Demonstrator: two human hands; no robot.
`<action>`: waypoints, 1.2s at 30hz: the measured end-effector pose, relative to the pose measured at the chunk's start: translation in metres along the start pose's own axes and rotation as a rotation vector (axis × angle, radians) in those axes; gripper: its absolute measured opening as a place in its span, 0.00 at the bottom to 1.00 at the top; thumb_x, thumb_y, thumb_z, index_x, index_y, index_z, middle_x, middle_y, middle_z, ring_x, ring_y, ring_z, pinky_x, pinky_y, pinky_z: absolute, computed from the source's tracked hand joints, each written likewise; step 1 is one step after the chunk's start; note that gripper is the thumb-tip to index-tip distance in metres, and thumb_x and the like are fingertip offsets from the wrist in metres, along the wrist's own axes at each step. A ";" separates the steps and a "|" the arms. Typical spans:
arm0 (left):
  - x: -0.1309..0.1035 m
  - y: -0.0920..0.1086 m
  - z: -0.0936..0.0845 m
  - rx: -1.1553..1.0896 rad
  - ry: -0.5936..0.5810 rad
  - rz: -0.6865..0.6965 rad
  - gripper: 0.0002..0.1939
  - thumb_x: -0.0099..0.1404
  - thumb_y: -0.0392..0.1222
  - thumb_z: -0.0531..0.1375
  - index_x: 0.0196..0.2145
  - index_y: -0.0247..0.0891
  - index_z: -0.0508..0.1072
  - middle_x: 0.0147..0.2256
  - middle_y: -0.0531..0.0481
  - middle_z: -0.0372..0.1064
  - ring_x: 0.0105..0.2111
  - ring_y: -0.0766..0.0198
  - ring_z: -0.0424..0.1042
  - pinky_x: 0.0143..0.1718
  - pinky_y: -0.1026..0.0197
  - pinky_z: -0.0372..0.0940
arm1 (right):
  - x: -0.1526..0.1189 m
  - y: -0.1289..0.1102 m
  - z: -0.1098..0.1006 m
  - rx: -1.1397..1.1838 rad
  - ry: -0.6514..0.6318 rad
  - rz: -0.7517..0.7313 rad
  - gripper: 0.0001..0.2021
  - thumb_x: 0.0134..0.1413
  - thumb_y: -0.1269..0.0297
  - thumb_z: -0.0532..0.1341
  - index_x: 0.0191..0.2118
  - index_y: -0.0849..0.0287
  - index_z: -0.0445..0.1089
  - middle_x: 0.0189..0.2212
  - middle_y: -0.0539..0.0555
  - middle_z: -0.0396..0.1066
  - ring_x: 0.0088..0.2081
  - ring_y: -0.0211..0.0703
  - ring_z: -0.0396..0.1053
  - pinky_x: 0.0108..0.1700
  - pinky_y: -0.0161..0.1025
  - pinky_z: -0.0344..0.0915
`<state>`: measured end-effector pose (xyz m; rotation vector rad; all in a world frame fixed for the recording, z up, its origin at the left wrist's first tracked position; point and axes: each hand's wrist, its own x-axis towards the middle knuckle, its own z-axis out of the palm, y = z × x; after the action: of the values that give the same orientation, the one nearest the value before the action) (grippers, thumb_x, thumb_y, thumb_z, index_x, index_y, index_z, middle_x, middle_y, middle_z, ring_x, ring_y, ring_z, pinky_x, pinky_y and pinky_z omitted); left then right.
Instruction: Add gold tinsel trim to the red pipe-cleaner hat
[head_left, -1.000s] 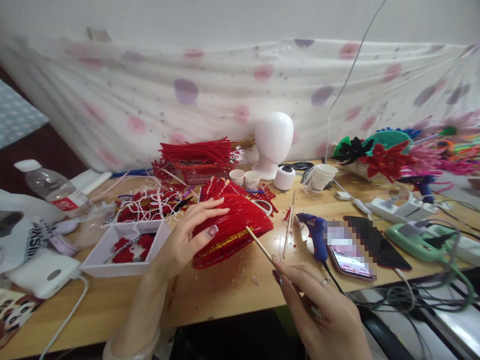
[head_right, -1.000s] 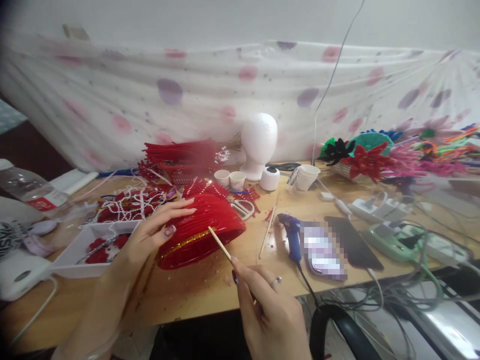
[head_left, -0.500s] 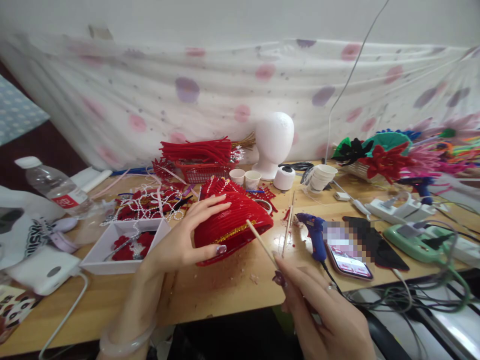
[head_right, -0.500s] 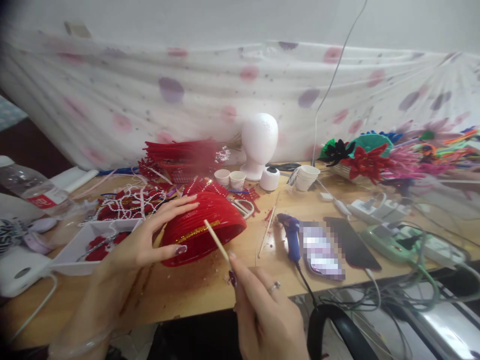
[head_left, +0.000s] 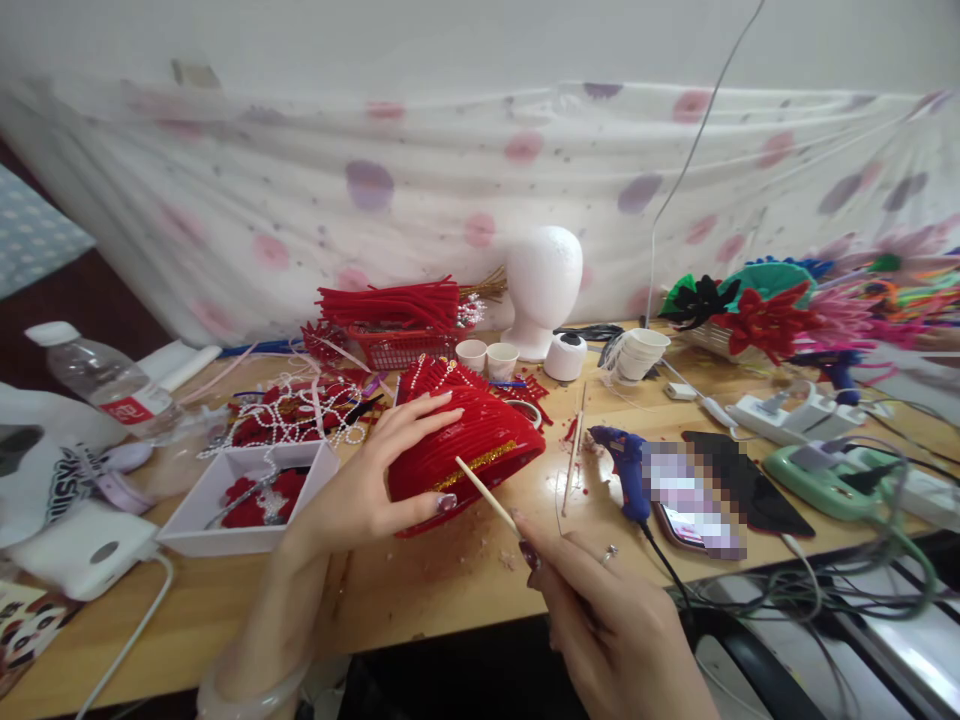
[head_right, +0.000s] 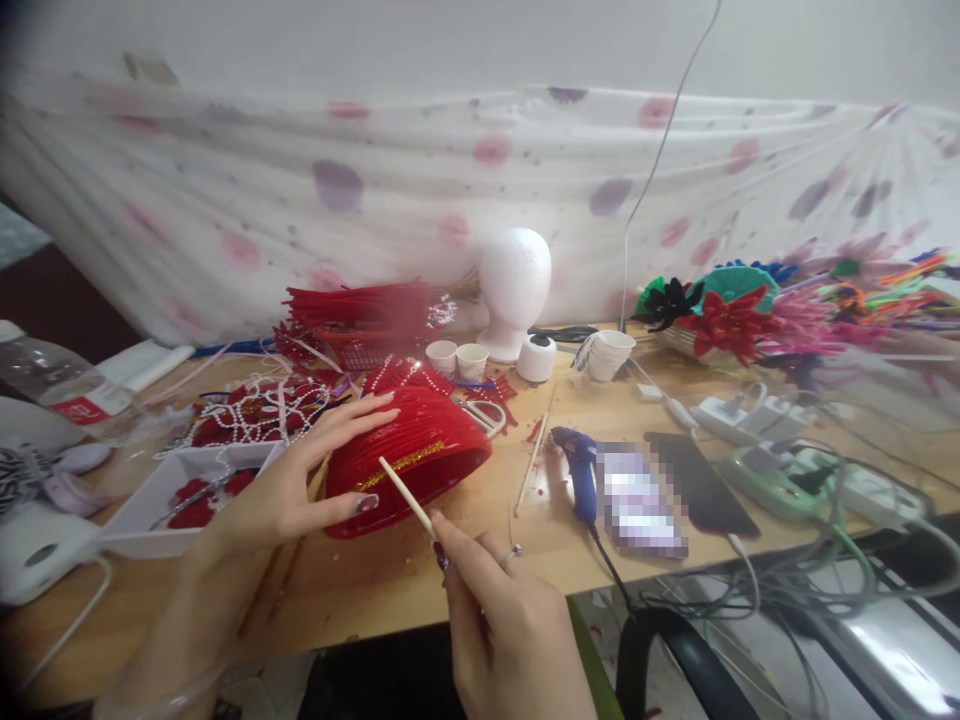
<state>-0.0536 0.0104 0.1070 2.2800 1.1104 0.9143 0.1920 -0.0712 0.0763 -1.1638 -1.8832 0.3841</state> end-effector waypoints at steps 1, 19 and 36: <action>0.000 0.000 0.000 0.009 -0.002 0.000 0.33 0.62 0.53 0.63 0.63 0.51 0.62 0.68 0.47 0.52 0.68 0.45 0.49 0.67 0.38 0.45 | 0.000 0.000 -0.002 -0.005 -0.002 0.008 0.16 0.66 0.68 0.53 0.53 0.56 0.74 0.27 0.53 0.75 0.27 0.39 0.75 0.25 0.30 0.68; -0.002 0.005 0.001 0.094 -0.033 -0.034 0.34 0.62 0.47 0.62 0.64 0.49 0.60 0.68 0.48 0.50 0.68 0.47 0.49 0.68 0.40 0.46 | 0.000 0.010 -0.026 -0.007 -0.048 0.099 0.16 0.67 0.67 0.52 0.52 0.56 0.73 0.23 0.47 0.71 0.19 0.33 0.70 0.20 0.27 0.64; -0.003 0.007 0.004 0.151 -0.035 -0.010 0.31 0.65 0.54 0.60 0.64 0.60 0.57 0.69 0.53 0.49 0.68 0.47 0.48 0.67 0.35 0.46 | -0.011 0.017 -0.033 -0.003 -0.046 0.133 0.18 0.67 0.69 0.49 0.57 0.55 0.69 0.23 0.45 0.70 0.17 0.32 0.69 0.23 0.27 0.66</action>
<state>-0.0488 0.0036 0.1079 2.3985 1.2114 0.8080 0.2303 -0.0773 0.0792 -1.2964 -1.8510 0.4857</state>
